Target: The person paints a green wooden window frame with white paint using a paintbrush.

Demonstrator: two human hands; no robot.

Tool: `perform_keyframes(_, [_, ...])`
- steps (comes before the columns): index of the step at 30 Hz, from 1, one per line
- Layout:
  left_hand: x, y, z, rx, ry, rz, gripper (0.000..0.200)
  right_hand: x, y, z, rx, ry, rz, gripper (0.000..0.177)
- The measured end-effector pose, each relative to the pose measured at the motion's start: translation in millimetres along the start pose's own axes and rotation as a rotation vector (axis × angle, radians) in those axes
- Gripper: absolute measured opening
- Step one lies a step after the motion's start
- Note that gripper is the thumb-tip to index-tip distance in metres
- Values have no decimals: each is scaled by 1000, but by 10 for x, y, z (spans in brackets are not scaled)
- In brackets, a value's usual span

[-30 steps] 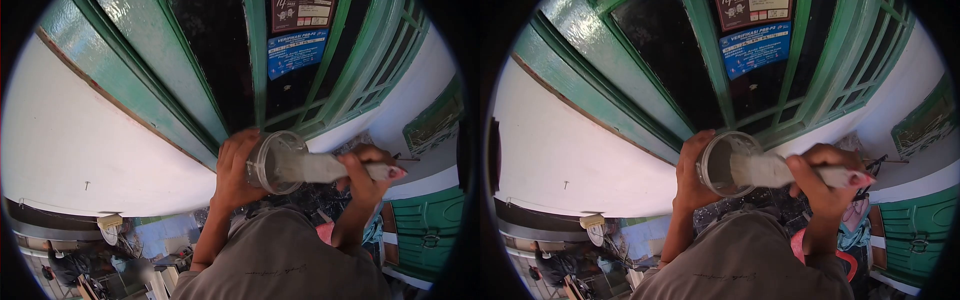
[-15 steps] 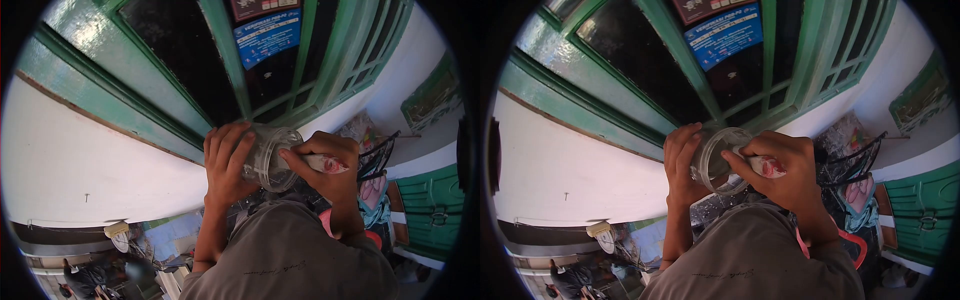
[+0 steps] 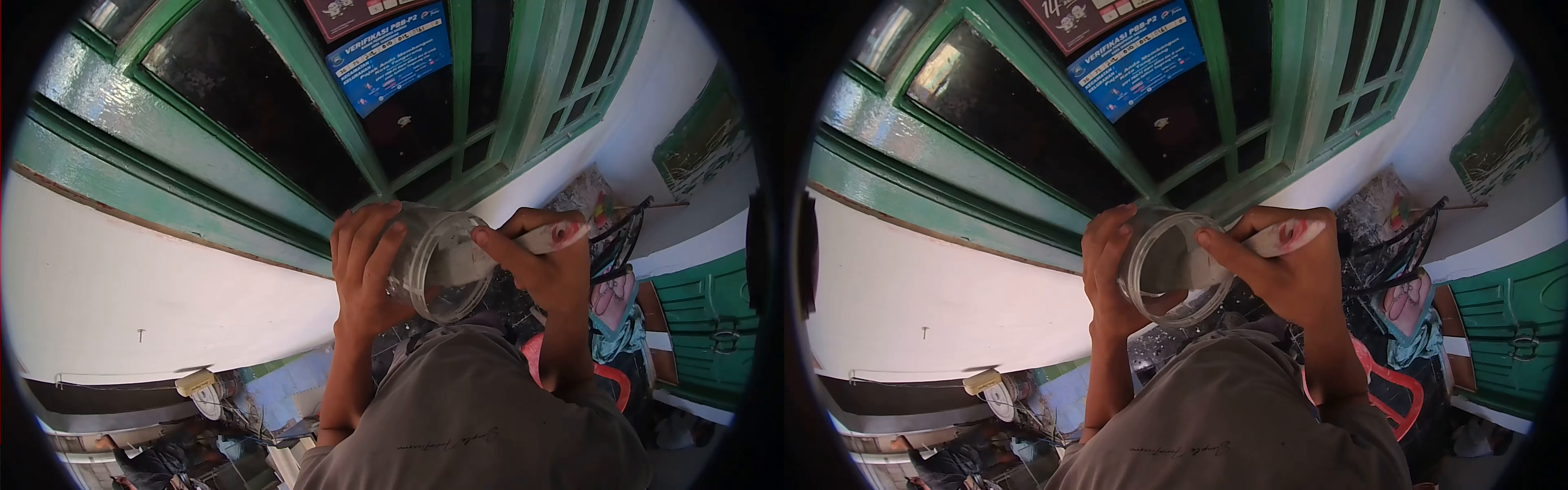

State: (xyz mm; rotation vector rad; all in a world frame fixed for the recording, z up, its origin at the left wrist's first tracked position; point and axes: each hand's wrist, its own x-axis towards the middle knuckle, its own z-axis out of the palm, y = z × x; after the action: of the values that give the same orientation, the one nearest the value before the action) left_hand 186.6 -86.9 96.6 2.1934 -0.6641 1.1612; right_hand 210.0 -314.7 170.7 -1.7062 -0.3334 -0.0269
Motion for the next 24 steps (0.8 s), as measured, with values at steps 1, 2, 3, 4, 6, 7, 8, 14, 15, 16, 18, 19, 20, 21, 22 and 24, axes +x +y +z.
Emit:
perform_keyframes(1, [-2, 4, 30, 7, -1, 4, 92, -2, 23, -22, 52, 23, 41, 21])
perform_keyframes(2, [-5, 6, 59, 15, -2, 7, 92, -6, 59, -34, 104, 45, 82, 22])
perform_keyframes(3, [-3, 5, 82, 9, -2, -1, 93, -5, 96, -46, 156, 66, 121, 24])
perform_keyframes(4, [1, 4, 101, 4, 0, -10, 95, -8, 132, -61, 212, 95, 133, 23])
perform_keyframes(6, [-7, 1, 145, -16, -2, -76, 98, -15, 216, -94, 325, 146, 151, 23])
perform_keyframes(7, [-33, 13, 179, -32, -5, -132, 100, -5, 267, -116, 375, 181, 142, 22])
perform_keyframes(8, [-65, 37, 209, -46, -7, -188, 101, 5, 324, -146, 425, 214, 133, 21])
perform_keyframes(14, [-71, 121, 299, -210, -63, -698, 109, 91, 676, -299, 570, 240, 158, 19])
perform_keyframes(15, [-7, 150, 302, -228, -86, -776, 110, 126, 678, -327, 622, 225, 173, 15])
perform_keyframes(16, [-17, 101, 350, -256, -72, -724, 111, 171, 707, -358, 675, 174, 138, 12])
perform_keyframes(18, [19, 73, 423, -308, -31, -704, 110, 246, 676, -393, 701, 116, 109, 12])
perform_keyframes(19, [97, 120, 408, -344, -18, -642, 107, 291, 640, -404, 712, 92, 50, 12])
perform_keyframes(20, [159, 158, 387, -379, -12, -600, 104, 307, 614, -406, 719, 66, 12, 12])
perform_keyframes(21, [249, 143, 403, -430, -5, -582, 104, 342, 571, -416, 752, 90, -6, 12])
perform_keyframes(22, [325, 103, 406, -483, -14, -588, 103, 395, 525, -401, 787, 121, 3, 12])
perform_keyframes(24, [382, 94, 383, -514, -42, -591, 103, 420, 417, -410, 811, 149, -8, 12])
